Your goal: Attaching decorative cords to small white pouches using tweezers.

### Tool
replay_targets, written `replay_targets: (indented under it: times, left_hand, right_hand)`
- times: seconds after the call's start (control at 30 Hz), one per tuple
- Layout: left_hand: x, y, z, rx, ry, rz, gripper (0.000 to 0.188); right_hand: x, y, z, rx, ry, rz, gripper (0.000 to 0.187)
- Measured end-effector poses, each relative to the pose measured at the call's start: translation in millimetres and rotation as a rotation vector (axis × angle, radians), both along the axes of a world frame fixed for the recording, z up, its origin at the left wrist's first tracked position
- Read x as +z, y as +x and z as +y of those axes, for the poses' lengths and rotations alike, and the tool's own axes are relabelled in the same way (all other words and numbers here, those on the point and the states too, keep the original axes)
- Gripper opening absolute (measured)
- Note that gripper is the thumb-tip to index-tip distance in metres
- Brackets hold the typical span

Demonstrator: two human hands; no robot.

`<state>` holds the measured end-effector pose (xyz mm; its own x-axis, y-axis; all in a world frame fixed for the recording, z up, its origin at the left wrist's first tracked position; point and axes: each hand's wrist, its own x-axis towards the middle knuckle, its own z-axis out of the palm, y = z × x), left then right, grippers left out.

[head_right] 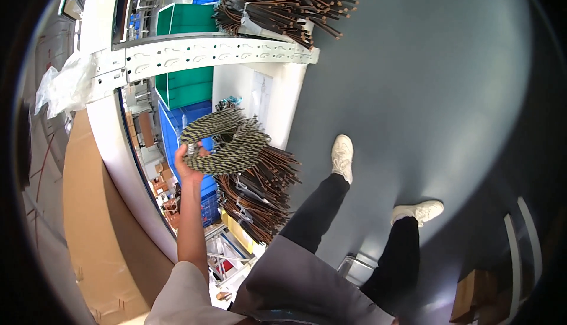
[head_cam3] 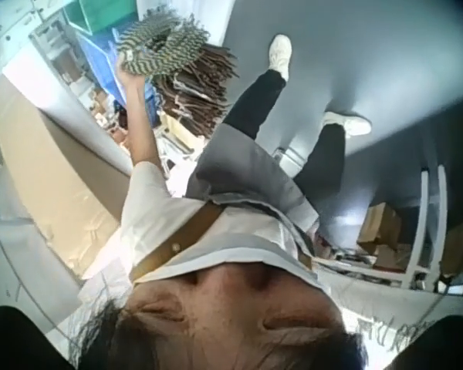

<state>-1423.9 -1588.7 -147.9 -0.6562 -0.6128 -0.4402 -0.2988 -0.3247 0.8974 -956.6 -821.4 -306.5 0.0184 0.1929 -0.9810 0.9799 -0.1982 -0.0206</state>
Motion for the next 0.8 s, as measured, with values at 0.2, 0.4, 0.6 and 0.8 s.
replay_targets:
  times: [0.2, 0.4, 0.6, 0.8]
  left_hand:
    - [-42, -16, 182, -0.464, 0.094, -0.091, 0.052]
    - [23, -6, 403, -0.987, 0.138, -0.166, 0.059]
    - [149, 67, 550, -1.595, -0.304, 0.084, 0.068]
    - [229, 148, 601, -1.652, 0.223, -0.207, 0.092]
  right_hand:
    - [67, -201, -31, -0.088, 0.229, 0.452, 0.034]
    - [162, -352, -115, 0.156, -0.236, 0.783, 0.048]
    - [248, -336, -59, -1.310, -0.845, 0.952, 0.067]
    - [306, -262, 36, -1.624, -0.900, 1.106, 0.066]
